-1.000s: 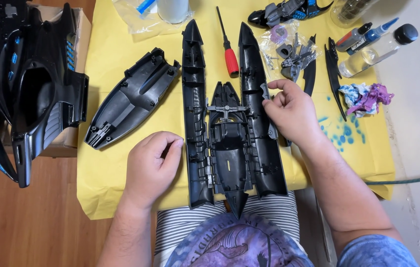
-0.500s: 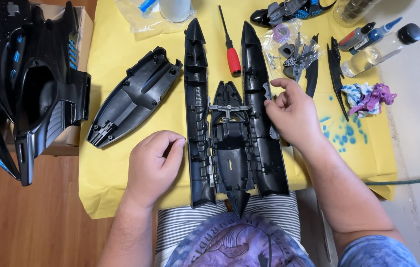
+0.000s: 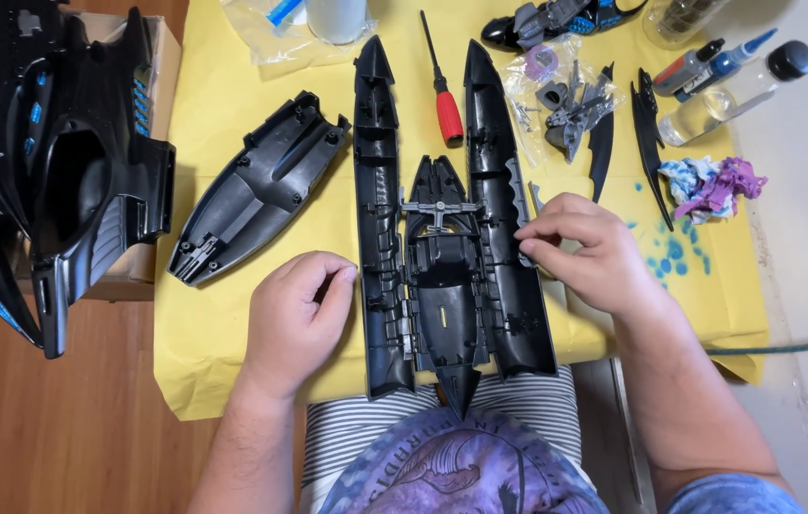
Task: Assembling internal components of a model vehicle chassis using a screwdriver and manual placement of plastic parts.
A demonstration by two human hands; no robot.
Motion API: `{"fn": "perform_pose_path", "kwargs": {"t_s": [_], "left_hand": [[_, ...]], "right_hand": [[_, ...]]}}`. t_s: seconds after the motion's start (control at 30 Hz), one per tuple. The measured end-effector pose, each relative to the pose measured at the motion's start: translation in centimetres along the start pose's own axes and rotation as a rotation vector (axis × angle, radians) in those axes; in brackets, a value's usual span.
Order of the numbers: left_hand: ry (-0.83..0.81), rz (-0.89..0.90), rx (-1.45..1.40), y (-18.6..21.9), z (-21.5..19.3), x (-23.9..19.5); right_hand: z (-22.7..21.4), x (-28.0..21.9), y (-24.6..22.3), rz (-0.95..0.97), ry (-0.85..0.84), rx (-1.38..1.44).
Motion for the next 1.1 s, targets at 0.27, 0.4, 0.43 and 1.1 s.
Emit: {"fn": "perform_pose_path", "kwargs": {"t_s": [0.27, 0.4, 0.43, 1.1], "left_hand": [[0.027, 0.023, 0.024, 0.3, -0.1, 0.0], [-0.083, -0.027, 0.082, 0.8, 0.0, 0.4], [-0.074, -0.040, 0.095, 0.9, -0.2, 0.2], [0.118, 0.145, -0.073, 0.4, -0.7, 0.0]], "right_hand": [[0.2, 0.3, 0.9, -0.007, -0.074, 0.024], [0.4, 0.2, 1.5, 0.089, -0.110, -0.117], [0.6, 0.1, 1.4, 0.077, -0.121, -0.105], [-0.2, -0.3, 4.1, 0.184, 0.198, 0.304]]}}
Point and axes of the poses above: each hand's wrist, its own x-axis towards the middle knuckle, its own z-axis out of the palm, y = z × x, the point moved 5 cm from there along x, towards the middle knuckle, and after that the axes turned 8 degrees about -y, right-handed, at the moved point
